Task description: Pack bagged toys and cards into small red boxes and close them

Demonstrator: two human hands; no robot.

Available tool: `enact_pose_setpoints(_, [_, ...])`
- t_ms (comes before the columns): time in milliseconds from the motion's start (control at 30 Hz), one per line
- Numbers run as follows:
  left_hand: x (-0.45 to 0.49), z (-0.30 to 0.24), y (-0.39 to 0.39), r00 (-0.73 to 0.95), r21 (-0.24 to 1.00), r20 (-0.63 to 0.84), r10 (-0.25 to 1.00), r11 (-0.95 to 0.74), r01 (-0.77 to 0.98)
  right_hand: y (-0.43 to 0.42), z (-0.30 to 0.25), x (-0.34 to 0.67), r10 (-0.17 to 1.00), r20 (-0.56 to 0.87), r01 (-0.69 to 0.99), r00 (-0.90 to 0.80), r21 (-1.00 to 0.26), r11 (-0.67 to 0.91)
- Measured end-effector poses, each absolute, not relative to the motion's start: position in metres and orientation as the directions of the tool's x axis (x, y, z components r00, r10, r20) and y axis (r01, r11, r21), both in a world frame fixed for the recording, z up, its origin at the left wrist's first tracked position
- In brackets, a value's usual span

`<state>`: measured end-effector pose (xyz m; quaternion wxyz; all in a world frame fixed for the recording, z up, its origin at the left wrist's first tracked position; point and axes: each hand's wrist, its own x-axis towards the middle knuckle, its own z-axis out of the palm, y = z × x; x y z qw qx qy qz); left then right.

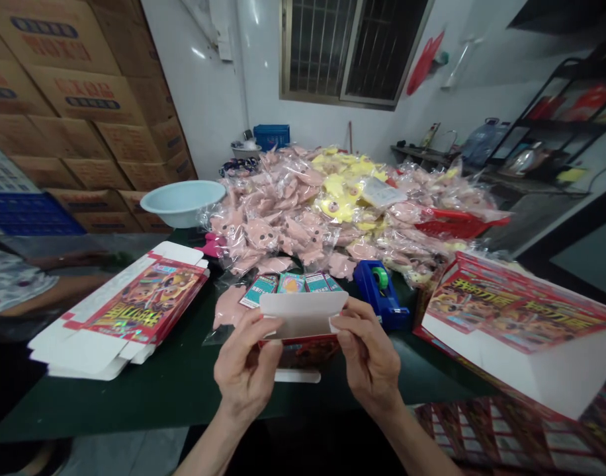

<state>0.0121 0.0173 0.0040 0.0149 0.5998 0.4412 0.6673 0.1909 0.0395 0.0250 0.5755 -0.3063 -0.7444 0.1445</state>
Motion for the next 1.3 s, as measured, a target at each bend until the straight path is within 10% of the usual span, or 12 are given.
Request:
enact_pose_setpoints(367, [0.027,0.037,0.021,-0.289,0.877,0.316,0.904,-0.394,-0.275,0.044,0.049,0.209,0.823,0.424,0.162,-0.378,-0.845,0.510])
enact_pose_setpoints(833, [0.024,0.021,0.019,-0.113,0.809,0.523,0.845,-0.534,-0.246,0.037,0.048,0.218,0.824,0.489,0.175,-0.287,-0.819,0.547])
enact_pose_setpoints(1100, [0.000,0.059,0.013,0.185,0.810,0.507,0.842,-0.539,0.233,0.027,0.054,0.218,0.817,0.466,0.369,-0.341,-0.733,0.572])
enact_pose_setpoints(1300, [0.001,0.060,0.014,0.173,0.806,0.517,0.839,-0.544,0.232,0.026,0.056,0.214,0.745,0.564,0.403,-0.355,-0.627,0.667])
